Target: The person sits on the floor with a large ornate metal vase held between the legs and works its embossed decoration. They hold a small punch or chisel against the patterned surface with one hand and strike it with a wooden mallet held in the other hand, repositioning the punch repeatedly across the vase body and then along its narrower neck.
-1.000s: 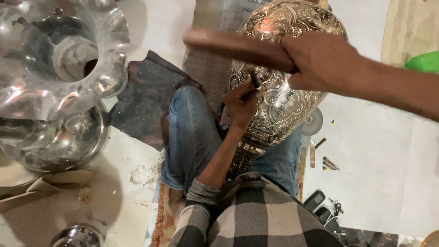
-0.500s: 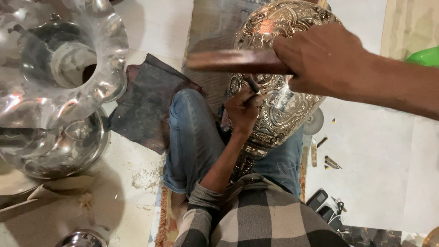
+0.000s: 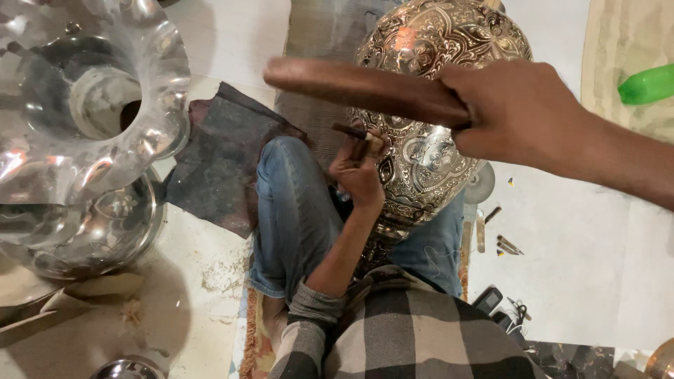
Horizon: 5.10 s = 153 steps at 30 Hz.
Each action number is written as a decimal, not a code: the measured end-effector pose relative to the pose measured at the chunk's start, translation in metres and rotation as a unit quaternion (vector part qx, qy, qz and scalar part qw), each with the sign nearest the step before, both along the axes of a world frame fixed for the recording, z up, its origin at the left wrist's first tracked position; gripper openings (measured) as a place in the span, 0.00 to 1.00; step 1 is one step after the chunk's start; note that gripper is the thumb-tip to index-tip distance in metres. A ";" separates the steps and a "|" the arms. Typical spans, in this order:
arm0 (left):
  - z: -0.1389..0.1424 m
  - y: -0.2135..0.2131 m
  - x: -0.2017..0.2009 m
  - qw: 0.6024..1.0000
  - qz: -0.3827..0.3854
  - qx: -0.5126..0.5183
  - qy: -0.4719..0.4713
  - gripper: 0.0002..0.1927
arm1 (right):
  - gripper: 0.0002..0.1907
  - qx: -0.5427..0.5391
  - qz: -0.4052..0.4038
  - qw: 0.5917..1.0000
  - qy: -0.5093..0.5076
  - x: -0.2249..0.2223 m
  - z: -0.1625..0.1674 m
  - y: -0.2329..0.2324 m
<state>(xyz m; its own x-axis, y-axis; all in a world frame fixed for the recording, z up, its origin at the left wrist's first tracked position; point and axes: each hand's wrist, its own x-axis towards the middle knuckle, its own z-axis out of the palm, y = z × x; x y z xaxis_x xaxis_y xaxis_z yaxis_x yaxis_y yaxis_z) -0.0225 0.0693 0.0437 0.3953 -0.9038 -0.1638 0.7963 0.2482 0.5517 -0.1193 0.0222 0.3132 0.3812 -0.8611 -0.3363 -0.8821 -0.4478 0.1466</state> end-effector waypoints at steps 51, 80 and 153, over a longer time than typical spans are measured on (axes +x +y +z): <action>0.052 -0.104 0.007 0.809 -0.145 -0.230 -0.521 0.25 | 0.14 -0.107 -0.136 0.981 -0.085 -0.098 0.010 0.007; 0.049 -0.074 -0.005 0.877 -0.124 -0.161 -0.435 0.16 | 0.21 -0.121 -0.054 0.990 -0.043 -0.053 0.011 -0.020; 0.033 -0.037 -0.030 0.952 -0.025 -0.096 -0.289 0.15 | 0.14 -0.036 -0.014 0.994 0.098 -0.003 0.015 -0.021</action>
<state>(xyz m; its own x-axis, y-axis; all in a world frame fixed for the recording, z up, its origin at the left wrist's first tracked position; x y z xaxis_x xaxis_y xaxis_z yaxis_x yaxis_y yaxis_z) -0.0521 0.0320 0.0763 0.3246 -0.9157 0.2370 0.3877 0.3574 0.8497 -0.1228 0.0015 0.3282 0.2906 -0.8951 -0.3382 -0.8451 -0.4059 0.3479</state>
